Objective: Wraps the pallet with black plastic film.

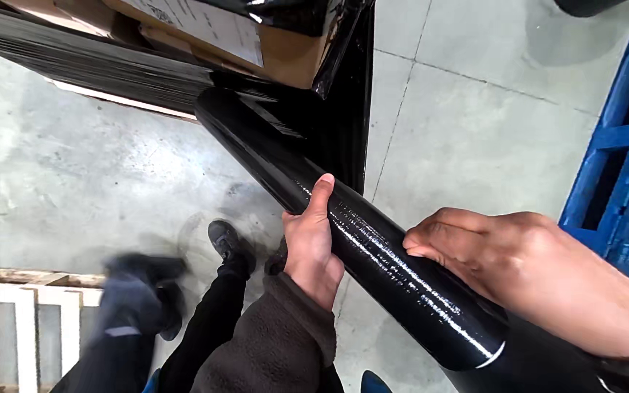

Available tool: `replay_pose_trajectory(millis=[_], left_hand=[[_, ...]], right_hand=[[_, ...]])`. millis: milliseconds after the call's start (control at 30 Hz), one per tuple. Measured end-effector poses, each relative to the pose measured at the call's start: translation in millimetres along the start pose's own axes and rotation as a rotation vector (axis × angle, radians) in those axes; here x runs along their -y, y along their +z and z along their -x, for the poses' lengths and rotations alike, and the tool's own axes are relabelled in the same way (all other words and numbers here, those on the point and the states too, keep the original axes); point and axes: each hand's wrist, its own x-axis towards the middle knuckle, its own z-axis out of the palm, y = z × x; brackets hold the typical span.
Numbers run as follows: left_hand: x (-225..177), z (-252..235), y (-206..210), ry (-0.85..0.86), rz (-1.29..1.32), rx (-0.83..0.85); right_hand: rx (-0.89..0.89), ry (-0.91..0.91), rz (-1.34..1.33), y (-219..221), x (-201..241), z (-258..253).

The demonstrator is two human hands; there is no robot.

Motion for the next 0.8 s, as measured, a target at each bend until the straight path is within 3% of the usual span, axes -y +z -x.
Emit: replay_pose_trajectory(millis=[300,800], left_hand=[[-16.2,8.4,1.1,-0.044,-0.036,0.004],[-29.6,7.8,7.7,-0.082,-0.002,-0.051]], right_hand=[[0.061,-0.039,-0.146,-16.4,-11.3,-11.9],[0.040,-0.052,-0.090,-12.3,-5.6,-14.4]])
